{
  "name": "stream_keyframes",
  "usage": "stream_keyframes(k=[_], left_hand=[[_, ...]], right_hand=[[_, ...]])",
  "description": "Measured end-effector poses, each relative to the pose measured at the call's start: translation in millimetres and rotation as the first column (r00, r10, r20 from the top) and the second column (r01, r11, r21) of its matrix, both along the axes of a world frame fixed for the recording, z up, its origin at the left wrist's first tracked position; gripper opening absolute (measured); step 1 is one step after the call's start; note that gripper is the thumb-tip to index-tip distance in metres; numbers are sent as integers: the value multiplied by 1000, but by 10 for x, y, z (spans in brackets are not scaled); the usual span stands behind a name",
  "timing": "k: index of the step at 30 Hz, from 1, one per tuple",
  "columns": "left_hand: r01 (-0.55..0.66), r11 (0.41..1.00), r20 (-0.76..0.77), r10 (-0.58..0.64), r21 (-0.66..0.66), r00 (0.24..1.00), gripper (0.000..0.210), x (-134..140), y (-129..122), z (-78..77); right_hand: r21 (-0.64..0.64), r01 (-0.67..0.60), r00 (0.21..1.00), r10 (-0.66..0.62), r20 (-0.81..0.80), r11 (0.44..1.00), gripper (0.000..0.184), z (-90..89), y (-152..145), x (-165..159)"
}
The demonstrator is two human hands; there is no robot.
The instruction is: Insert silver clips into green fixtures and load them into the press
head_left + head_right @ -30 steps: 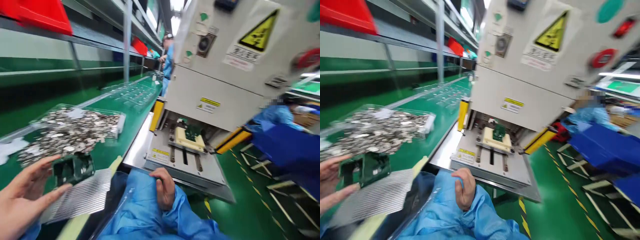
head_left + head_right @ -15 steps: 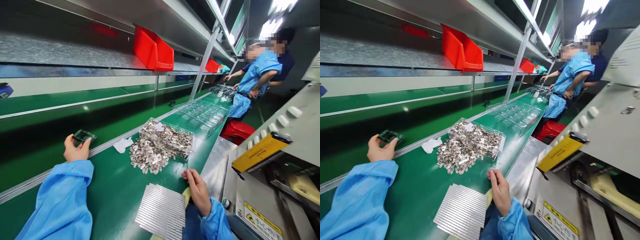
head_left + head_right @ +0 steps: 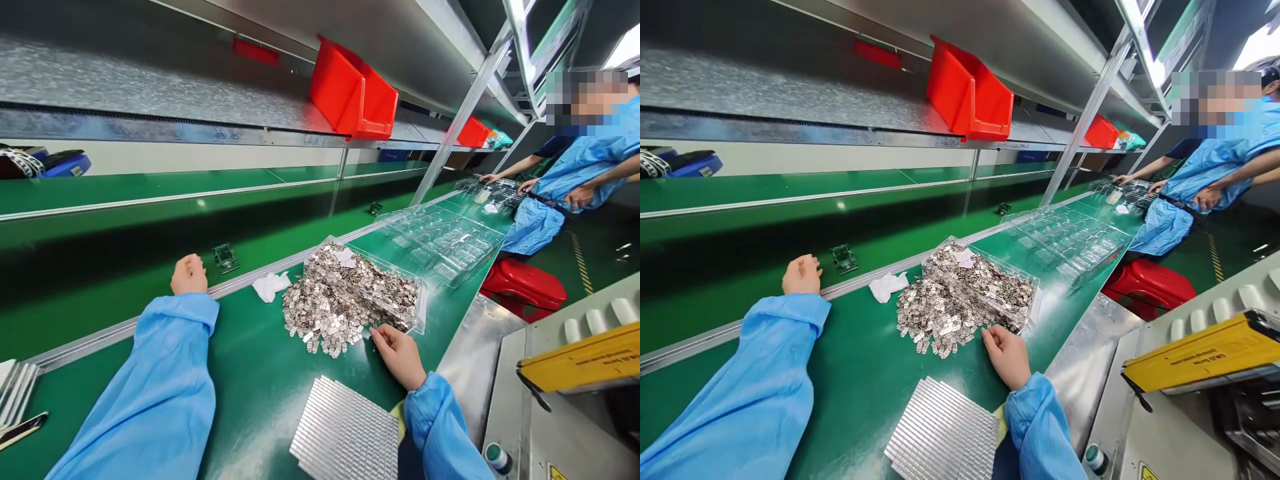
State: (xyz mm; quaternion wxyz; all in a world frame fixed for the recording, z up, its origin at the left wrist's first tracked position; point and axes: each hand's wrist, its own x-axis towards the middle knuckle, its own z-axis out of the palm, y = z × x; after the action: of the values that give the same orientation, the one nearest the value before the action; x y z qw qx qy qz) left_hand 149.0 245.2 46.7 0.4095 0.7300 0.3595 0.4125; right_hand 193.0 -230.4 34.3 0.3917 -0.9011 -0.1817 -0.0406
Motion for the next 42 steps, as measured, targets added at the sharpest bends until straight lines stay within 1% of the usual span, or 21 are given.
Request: stream_keyframes(k=[3,6,8,10,12,14,16,18,21,27,34,39,42], left_hand=[[-33,999,22,34,-30,999,30,-133,-102,-22],[18,999,3,-18,-50,1000,25,-249,-293,-76],[110,992,-24,-111,-55,994,24,-341,-470,-107],[235,971,-62,-238,-50,969,26,-453,-674,-113],[364,931,-117,-365,-33,924,31,-577,-885,-90],[474,880,-187,-468,-9,864,35,-688,-1077,-49],[552,834,-256,-531,12,808,38,-765,-1224,-6],[593,805,-311,-558,25,770,39,-800,-1313,24],[611,791,-363,-560,33,745,42,-799,-1346,34],[615,788,-422,-547,31,723,44,-769,-1302,0],[614,789,-466,-536,20,704,43,-797,-1311,32],[606,795,-504,-533,-23,679,42,-826,-1290,29],[576,817,-528,-491,-4,693,39,-833,-1303,4]], right_hand=[[-12,15,999,-15,30,1000,58,-15,3,23],[-5,22,998,-22,51,1000,58,-30,-5,20],[20,6,999,-7,44,1000,57,-29,-15,12],[62,-9,999,7,36,998,56,-19,-27,4],[96,-12,999,9,33,995,57,-9,-36,-1],[114,-20,999,17,27,993,58,-6,-43,-4],[127,-40,999,37,20,991,58,-12,-49,-4],[146,-55,998,54,14,988,57,-27,-55,-1],[191,-57,998,58,1,980,57,-60,-65,10],[268,-54,998,56,1,962,54,-117,-84,42],[356,-37,999,48,-23,934,46,-118,-60,35],[347,-5,1000,14,-24,938,40,-121,-29,6],[331,11,1000,-9,-8,944,35,-132,-24,-3]])
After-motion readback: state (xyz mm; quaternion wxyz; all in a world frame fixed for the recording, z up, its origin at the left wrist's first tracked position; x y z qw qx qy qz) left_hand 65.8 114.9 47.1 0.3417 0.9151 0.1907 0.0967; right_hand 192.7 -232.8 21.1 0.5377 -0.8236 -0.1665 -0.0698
